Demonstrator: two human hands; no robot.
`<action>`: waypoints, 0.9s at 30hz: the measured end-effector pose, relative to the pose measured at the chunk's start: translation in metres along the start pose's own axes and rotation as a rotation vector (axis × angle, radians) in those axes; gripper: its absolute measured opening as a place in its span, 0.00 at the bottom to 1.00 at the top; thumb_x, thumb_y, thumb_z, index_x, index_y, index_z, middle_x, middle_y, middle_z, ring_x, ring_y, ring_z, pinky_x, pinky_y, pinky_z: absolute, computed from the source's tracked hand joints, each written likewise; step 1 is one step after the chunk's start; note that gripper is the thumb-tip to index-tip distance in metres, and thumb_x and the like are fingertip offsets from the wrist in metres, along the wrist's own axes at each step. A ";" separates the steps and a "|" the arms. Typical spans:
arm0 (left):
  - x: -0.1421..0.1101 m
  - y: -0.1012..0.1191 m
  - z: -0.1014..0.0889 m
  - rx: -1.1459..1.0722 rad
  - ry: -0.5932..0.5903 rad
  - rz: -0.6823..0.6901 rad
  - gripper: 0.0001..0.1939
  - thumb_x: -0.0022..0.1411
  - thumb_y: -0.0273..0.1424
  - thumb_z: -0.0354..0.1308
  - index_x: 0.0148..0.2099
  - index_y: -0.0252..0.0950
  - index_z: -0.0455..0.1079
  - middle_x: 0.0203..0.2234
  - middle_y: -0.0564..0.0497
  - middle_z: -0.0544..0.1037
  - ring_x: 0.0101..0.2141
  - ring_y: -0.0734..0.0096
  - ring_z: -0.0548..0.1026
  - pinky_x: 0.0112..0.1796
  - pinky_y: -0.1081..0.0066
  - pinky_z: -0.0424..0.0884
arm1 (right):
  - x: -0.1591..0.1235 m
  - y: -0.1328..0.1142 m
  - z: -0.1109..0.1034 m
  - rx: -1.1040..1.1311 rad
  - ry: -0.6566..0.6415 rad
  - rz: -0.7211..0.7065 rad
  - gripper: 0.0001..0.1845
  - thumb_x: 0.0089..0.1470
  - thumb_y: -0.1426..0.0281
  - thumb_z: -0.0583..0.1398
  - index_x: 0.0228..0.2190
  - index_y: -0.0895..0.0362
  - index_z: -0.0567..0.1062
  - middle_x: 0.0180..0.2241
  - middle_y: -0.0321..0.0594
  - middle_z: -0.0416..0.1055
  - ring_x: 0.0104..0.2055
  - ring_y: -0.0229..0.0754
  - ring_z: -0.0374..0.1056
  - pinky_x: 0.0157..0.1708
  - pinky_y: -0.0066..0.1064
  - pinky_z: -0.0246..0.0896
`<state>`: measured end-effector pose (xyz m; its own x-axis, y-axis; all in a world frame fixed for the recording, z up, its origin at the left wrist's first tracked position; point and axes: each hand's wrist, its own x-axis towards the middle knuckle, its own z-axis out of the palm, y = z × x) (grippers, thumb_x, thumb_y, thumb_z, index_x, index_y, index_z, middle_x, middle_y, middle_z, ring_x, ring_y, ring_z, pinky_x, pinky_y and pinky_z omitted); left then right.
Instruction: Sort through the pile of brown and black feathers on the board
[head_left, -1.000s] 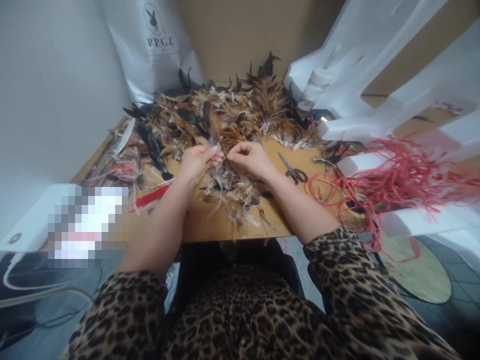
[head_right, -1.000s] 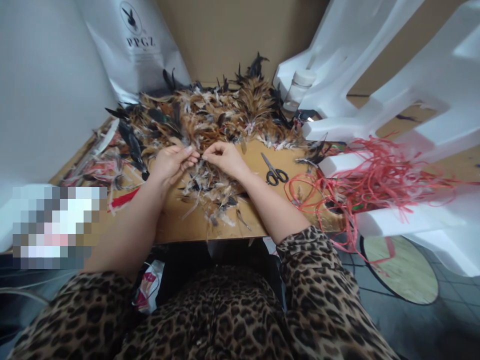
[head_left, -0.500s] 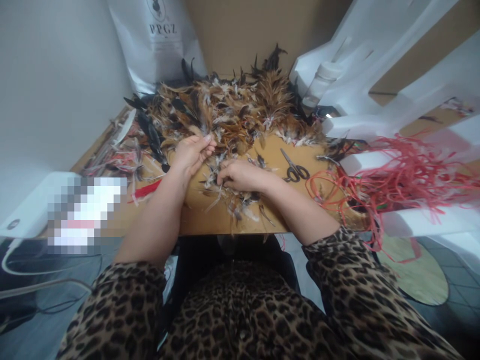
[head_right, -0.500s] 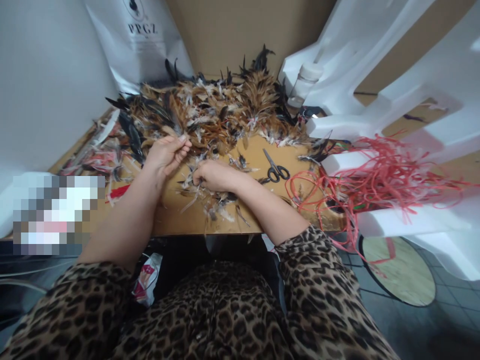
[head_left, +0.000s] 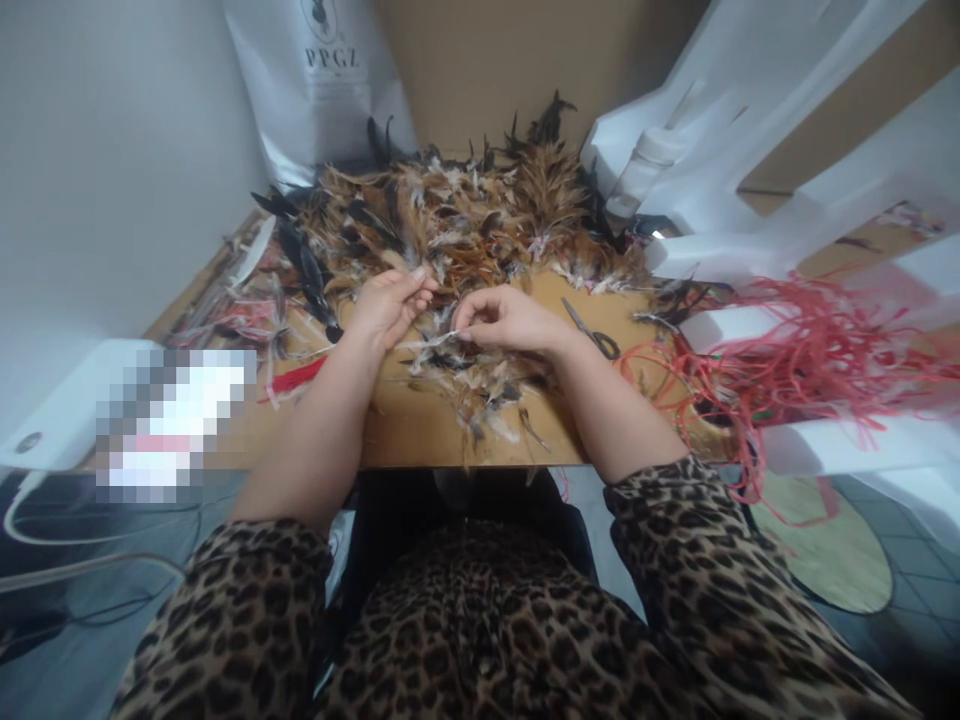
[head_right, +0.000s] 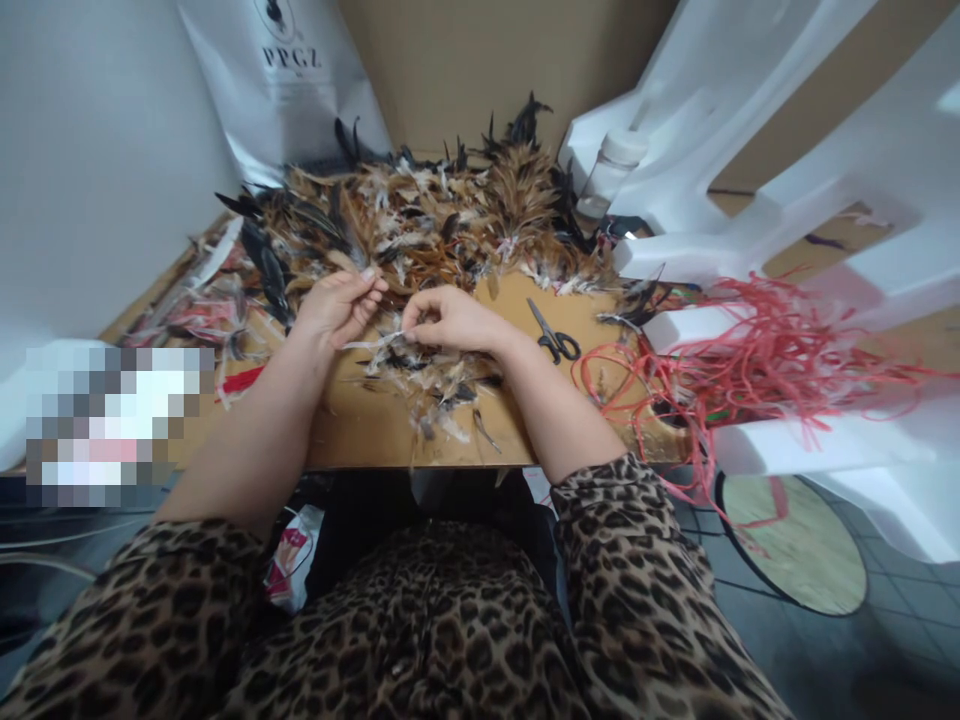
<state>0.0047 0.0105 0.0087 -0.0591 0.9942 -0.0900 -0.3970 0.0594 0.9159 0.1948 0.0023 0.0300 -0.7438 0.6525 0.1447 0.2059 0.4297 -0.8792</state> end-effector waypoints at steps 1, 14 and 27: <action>0.000 0.000 0.000 -0.005 -0.004 -0.003 0.07 0.53 0.28 0.62 0.30 0.28 0.69 0.21 0.51 0.76 0.18 0.86 0.70 0.22 0.86 0.66 | -0.001 0.001 -0.003 0.085 0.003 0.034 0.09 0.44 0.68 0.62 0.28 0.61 0.73 0.25 0.36 0.71 0.20 0.29 0.60 0.21 0.22 0.55; -0.008 0.004 -0.008 0.045 -0.288 -0.151 0.07 0.50 0.25 0.63 0.26 0.26 0.68 0.35 0.37 0.79 0.17 0.88 0.66 0.18 0.85 0.63 | 0.000 0.008 -0.019 0.104 0.238 0.092 0.06 0.42 0.72 0.63 0.24 0.61 0.70 0.18 0.31 0.64 0.19 0.28 0.56 0.20 0.22 0.51; -0.010 0.000 -0.004 0.066 -0.366 -0.284 0.04 0.54 0.21 0.59 0.31 0.22 0.73 0.30 0.37 0.79 0.25 0.76 0.76 0.24 0.84 0.71 | 0.004 0.013 -0.015 -0.102 0.413 -0.005 0.08 0.43 0.68 0.61 0.24 0.62 0.71 0.20 0.33 0.64 0.22 0.30 0.53 0.23 0.24 0.48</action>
<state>0.0012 0.0005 0.0080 0.3750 0.9034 -0.2082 -0.2912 0.3280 0.8987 0.2040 0.0196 0.0259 -0.4317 0.8368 0.3369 0.2807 0.4795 -0.8314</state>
